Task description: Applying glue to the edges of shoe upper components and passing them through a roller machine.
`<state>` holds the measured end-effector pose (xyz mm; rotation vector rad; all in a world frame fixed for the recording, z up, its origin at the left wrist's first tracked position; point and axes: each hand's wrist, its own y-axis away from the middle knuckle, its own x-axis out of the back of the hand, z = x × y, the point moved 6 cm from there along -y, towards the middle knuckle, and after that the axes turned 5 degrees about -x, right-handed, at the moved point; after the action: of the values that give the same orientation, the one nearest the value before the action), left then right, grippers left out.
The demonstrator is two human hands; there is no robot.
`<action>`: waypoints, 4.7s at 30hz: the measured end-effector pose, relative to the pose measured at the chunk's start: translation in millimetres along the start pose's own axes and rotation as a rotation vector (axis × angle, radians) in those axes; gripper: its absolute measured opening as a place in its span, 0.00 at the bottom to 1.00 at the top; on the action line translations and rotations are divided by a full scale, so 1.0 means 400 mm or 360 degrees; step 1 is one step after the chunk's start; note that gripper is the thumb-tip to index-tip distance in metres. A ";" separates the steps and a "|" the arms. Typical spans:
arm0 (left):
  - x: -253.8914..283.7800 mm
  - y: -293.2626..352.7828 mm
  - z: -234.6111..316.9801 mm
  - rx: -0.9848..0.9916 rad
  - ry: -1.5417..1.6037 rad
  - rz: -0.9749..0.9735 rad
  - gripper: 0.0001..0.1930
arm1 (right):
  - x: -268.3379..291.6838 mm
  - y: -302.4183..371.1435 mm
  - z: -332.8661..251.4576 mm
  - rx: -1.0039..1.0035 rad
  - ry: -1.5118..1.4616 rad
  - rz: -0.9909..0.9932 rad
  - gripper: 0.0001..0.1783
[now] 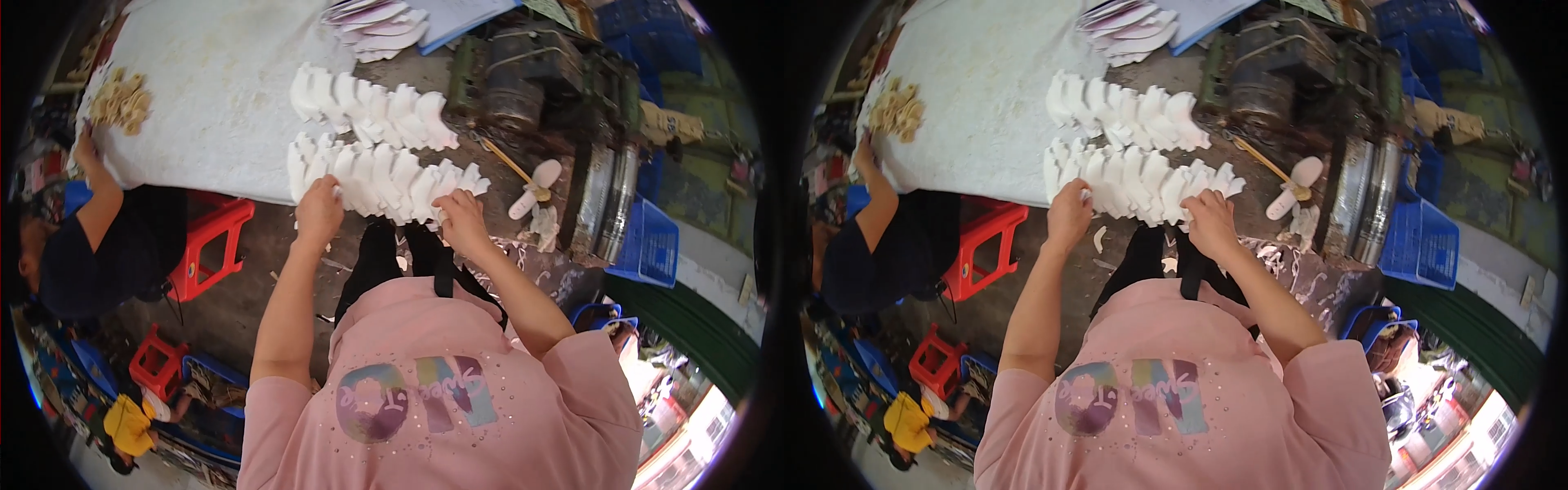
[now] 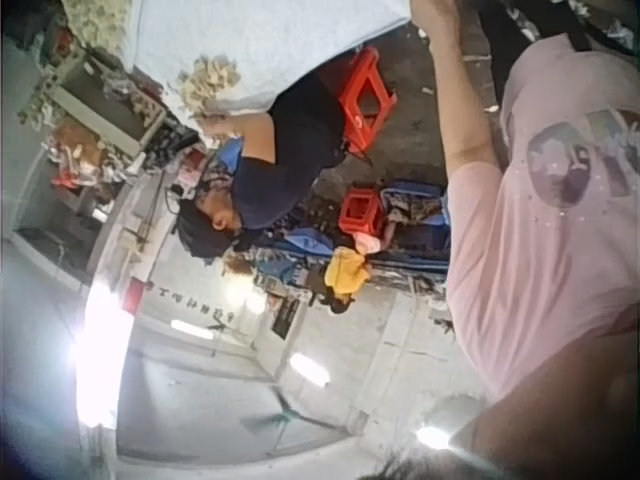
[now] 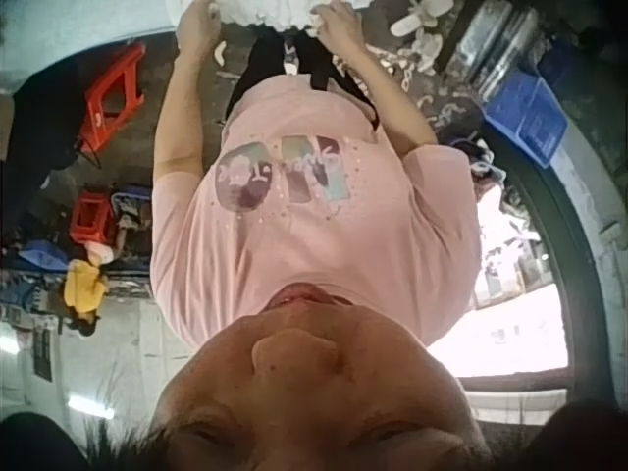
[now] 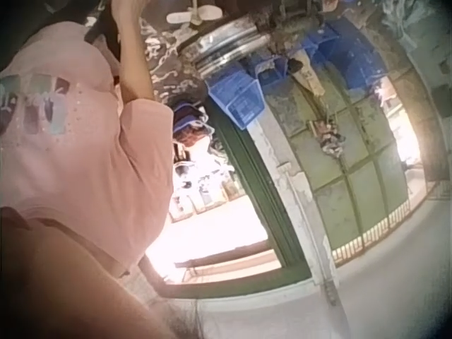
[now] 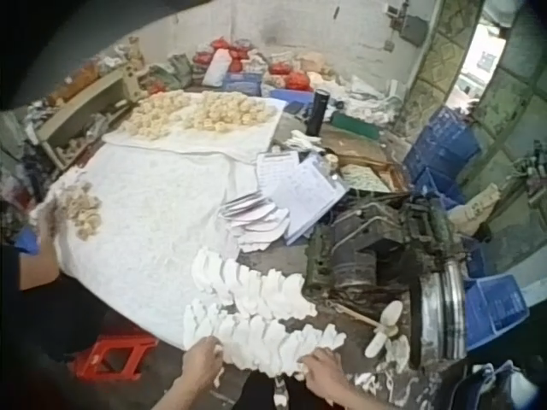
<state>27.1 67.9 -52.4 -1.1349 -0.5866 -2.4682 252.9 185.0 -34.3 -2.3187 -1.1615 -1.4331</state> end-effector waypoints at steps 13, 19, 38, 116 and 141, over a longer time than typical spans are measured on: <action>-0.184 0.031 0.268 -0.0421 0.0014 -0.0655 0.14 | -0.057 0.084 0.018 -0.0009 0.0146 -0.0230 0.12; -0.157 0.011 0.271 -0.0387 0.0126 -0.0579 0.13 | 0.005 0.132 0.053 -0.0120 -0.0128 -0.0099 0.10; -0.210 0.016 0.282 -0.0238 0.0285 -0.0426 0.11 | 0.081 0.123 0.125 -0.0195 -0.0435 -0.0279 0.08; 0.031 -0.018 0.868 -0.1049 0.1843 -0.0119 0.25 | 0.593 0.130 -0.068 0.0404 -0.0289 0.1268 0.17; -0.160 -0.023 0.939 -0.0925 0.0562 0.0090 0.11 | 0.708 0.174 0.352 -0.0254 -0.0080 0.0432 0.07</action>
<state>297.3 275.7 118.1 -0.8331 0.2804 -2.7739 462.4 358.4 141.5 -2.5144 -0.7292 -1.4198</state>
